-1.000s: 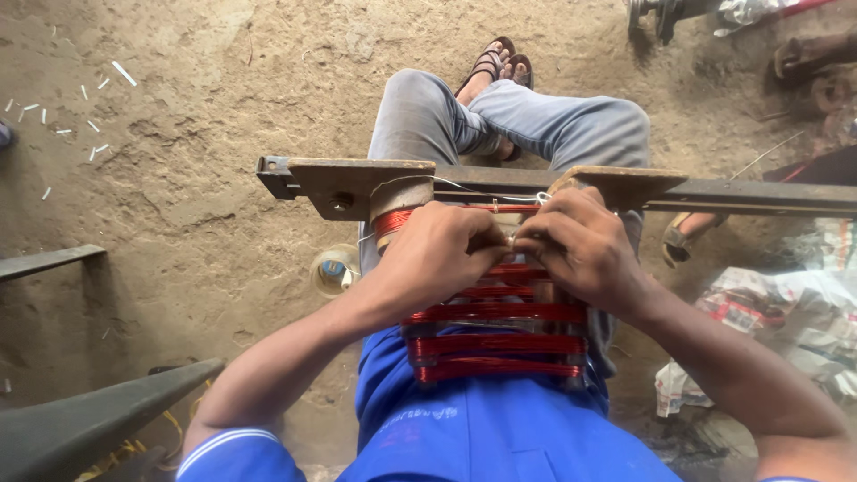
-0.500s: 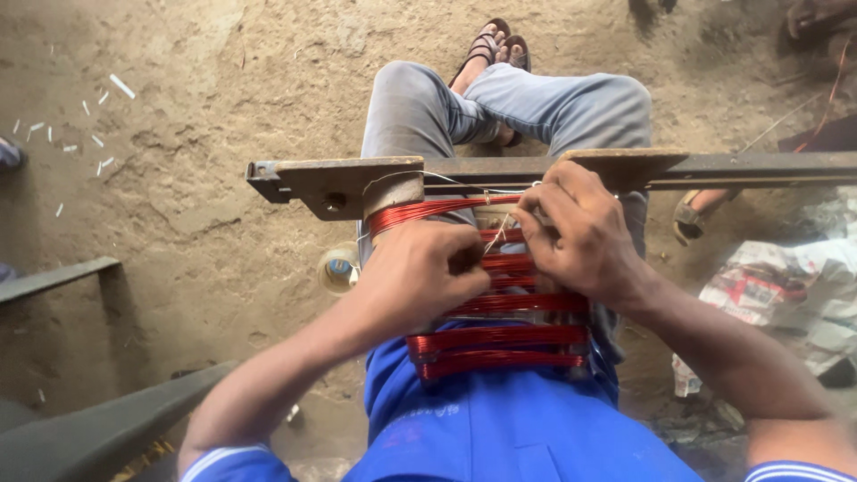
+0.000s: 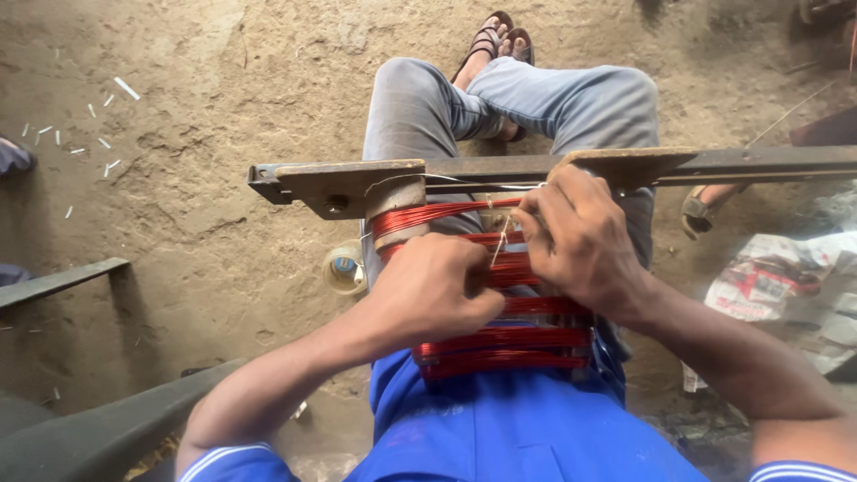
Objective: The person sits on the ground with a wooden coil winder on their lap holding bundles of red enameled copper wire. They tie the wire bundles together with white string, pull the knots tight, and cut the string with scissors.
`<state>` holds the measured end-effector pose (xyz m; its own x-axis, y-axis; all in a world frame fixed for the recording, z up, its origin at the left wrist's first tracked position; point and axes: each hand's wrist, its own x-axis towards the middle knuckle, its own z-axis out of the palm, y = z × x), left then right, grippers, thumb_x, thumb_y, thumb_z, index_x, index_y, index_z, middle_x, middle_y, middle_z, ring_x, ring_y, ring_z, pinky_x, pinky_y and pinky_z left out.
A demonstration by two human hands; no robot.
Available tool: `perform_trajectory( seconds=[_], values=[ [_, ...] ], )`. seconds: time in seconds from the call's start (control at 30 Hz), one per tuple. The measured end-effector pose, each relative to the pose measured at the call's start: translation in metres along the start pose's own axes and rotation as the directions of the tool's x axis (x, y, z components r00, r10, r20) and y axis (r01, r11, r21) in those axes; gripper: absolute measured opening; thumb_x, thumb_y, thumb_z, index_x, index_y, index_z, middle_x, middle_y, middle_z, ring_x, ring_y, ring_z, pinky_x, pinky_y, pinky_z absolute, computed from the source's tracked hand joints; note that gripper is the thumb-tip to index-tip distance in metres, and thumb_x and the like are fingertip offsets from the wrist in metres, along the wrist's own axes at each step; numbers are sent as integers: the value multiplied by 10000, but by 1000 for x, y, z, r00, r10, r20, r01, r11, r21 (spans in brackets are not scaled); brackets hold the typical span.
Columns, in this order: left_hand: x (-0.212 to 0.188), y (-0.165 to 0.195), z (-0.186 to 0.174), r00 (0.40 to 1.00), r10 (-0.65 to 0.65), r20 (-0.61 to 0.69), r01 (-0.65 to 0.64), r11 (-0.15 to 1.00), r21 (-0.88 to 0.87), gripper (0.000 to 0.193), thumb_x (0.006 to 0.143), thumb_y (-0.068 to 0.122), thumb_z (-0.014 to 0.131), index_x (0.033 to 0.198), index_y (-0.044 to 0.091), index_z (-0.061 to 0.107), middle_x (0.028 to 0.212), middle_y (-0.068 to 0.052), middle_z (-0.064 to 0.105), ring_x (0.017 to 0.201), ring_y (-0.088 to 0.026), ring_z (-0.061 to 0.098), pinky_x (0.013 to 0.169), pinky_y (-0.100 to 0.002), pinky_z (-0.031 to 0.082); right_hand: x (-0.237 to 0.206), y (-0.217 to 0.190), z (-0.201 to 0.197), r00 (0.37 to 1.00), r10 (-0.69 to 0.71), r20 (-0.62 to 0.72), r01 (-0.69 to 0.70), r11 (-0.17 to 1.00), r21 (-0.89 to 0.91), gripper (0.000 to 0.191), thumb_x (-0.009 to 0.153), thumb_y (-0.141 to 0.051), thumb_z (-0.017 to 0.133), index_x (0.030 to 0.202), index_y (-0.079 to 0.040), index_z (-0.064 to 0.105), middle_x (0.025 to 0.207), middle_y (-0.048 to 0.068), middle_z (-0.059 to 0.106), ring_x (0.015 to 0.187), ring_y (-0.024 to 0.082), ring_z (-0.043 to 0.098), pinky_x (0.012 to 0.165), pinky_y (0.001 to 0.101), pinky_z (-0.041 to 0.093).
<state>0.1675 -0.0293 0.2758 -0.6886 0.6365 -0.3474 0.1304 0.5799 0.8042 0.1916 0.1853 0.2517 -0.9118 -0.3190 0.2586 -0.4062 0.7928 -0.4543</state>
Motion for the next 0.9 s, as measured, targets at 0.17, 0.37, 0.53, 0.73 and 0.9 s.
perform_trajectory(
  seconds=[0.17,0.37,0.53,0.73,0.9],
  values=[
    [3,6,6,990,140,30,-144,975,168,244,725,245,691,687,4,681,716,-200,685,679,-405,683,657,-505,553,12,-15,-9,997,11,71,-3,993,-120,119,883,-80,714,922,-9,626,933,170,531,875,347,570,808,463,471],
    [4,6,9,980,100,170,-142,957,253,233,721,226,672,687,-5,680,721,-220,681,664,-417,679,646,-509,557,9,-12,-11,953,-118,280,230,882,-412,144,891,-138,666,888,-5,612,886,157,534,841,302,578,781,423,473],
    [5,7,4,975,56,216,-115,955,273,247,729,223,660,703,-22,681,797,-213,690,676,-414,684,635,-501,563,6,-3,-1,968,-96,232,171,930,-326,169,905,-161,666,901,-4,606,918,158,544,886,311,585,800,433,468],
    [-25,22,-29,999,-2,-40,22,861,508,202,801,128,632,956,-3,642,980,-181,652,906,-355,679,724,-470,560,-3,-32,-82,971,235,54,-219,952,-215,360,982,-238,716,1274,-34,667,1075,169,632,963,348,626,845,474,508],
    [-29,39,-30,954,208,-216,-59,835,547,420,836,106,627,1242,13,575,1005,-144,612,909,-306,640,707,-440,532,-102,2,-88,649,587,484,-488,809,-328,384,816,-376,755,1113,-136,724,1030,113,751,888,353,719,768,468,573]
  ],
)
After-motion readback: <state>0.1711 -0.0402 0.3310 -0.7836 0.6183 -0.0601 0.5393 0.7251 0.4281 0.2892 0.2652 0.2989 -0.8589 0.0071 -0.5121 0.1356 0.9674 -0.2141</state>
